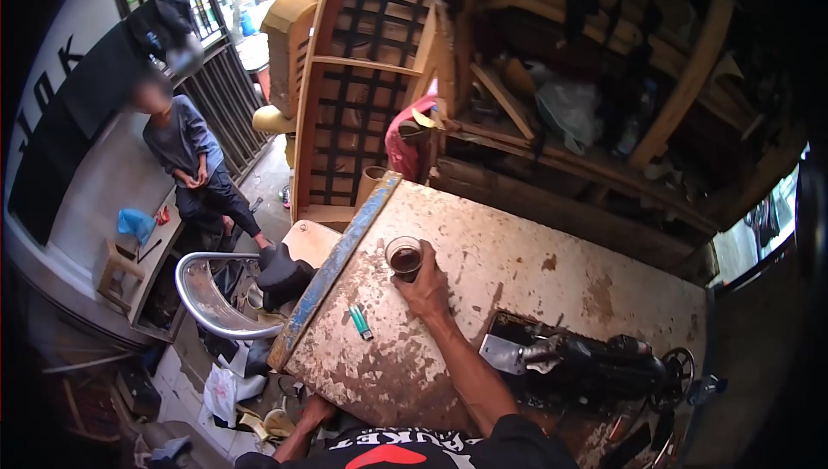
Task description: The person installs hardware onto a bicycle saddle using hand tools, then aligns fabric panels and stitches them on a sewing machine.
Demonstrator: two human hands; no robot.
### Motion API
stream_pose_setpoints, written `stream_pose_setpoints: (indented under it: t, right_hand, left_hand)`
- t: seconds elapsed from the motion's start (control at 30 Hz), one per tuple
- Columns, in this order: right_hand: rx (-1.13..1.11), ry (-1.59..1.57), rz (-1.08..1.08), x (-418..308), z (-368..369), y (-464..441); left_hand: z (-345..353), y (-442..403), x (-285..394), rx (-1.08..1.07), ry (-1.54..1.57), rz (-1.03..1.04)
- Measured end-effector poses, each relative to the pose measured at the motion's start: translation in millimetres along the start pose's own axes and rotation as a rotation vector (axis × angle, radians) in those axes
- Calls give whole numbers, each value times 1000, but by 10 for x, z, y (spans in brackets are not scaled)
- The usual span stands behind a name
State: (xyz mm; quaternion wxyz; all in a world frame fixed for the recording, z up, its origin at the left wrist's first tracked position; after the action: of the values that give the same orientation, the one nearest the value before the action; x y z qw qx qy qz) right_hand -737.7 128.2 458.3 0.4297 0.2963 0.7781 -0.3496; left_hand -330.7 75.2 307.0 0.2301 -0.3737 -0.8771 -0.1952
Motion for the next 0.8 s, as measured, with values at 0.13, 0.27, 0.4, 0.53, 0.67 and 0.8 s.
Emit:
stream_pose_setpoints:
  t: [0.13,0.27,0.4,0.53,0.67,0.8]
  right_hand:
    - [-4,80,161,-103,118,-324]
    - [41,98,92,3,319,-622]
    - [146,110,-11,62,405,-588]
    - [219,507,26,59,537,76]
    - [-248,599,-46,-828,517,1017]
    - [-121,567,-269,-579,544,1411]
  left_hand:
    - [120,94,-289,-165,77,-205]
    - [142,251,-350,-44,201,-236]
    - [-324,461,-113,-22,182,-385]
    - [-829,524,-94,120,156,-482]
    - [-1519,352,-134,496,40,-337]
    - [-2378,235,988,611,163,-47]
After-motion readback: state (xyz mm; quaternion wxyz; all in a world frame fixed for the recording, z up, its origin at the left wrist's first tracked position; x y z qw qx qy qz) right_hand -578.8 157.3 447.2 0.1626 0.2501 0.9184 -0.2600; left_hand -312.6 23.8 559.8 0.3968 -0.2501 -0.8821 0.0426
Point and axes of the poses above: each hand's wrist, its own y-axis away from the middle knuckle, its own z-axis out of the palm, x = y × z, the point moved 1 cm from there along -y, towards the middle knuckle
